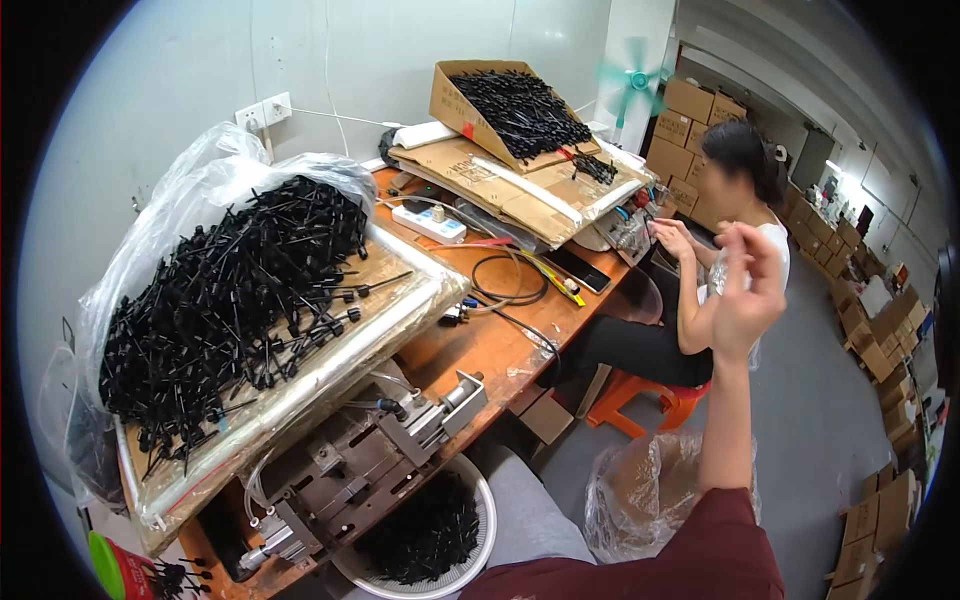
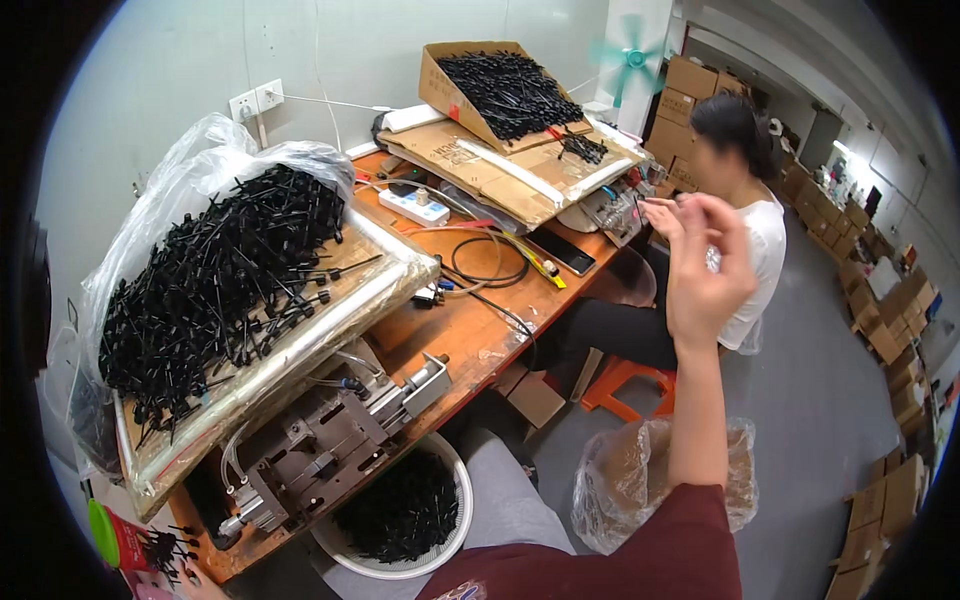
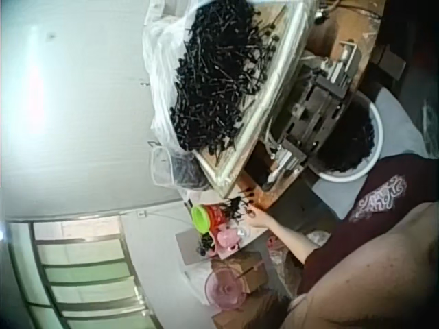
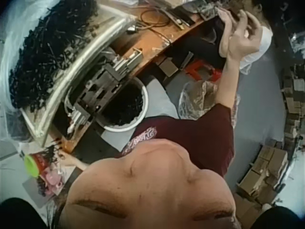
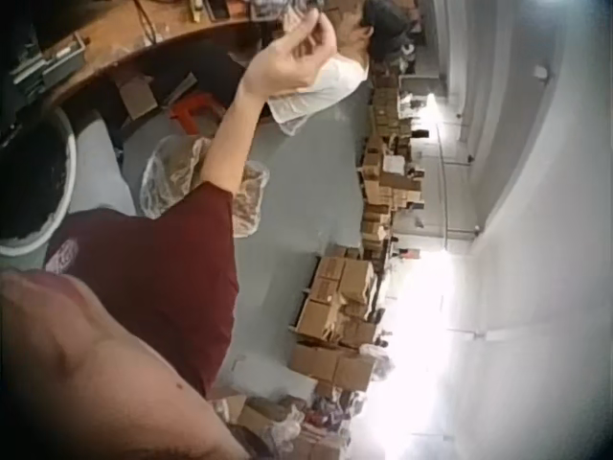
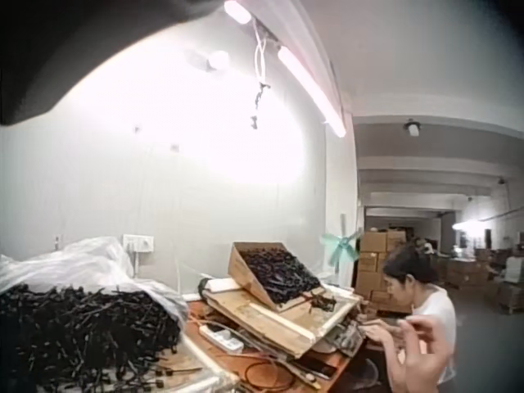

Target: The recorder is using a pneumatic assembly jig to join small black plastic components together.

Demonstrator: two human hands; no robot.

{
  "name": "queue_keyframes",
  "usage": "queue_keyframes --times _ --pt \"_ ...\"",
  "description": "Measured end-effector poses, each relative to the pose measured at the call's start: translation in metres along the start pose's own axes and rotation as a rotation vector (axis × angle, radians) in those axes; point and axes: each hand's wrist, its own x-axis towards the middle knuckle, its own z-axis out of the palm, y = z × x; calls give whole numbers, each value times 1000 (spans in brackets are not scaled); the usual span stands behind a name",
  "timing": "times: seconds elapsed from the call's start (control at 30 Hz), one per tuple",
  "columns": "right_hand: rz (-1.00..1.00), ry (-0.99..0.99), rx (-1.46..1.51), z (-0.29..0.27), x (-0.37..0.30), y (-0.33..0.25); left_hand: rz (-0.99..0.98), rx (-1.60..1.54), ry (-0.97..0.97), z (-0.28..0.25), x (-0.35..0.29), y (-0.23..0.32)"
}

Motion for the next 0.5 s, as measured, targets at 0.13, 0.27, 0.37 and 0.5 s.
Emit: queue_keyframes --times 0.13,0.27,0.37,0.5 --pt "-351 -449 -126 -4 -51 14 186 -30 -46 17 -2 -1" --pt "58 -757 89 -10 -119 -33 219 35 -37 61 29 -102" --pt "-147 -862 224 -14 -143 -44 284 95 22 58 29 -98" --pt "-93 -970 376 -14 -170 -62 278 85 46 56 33 -106"
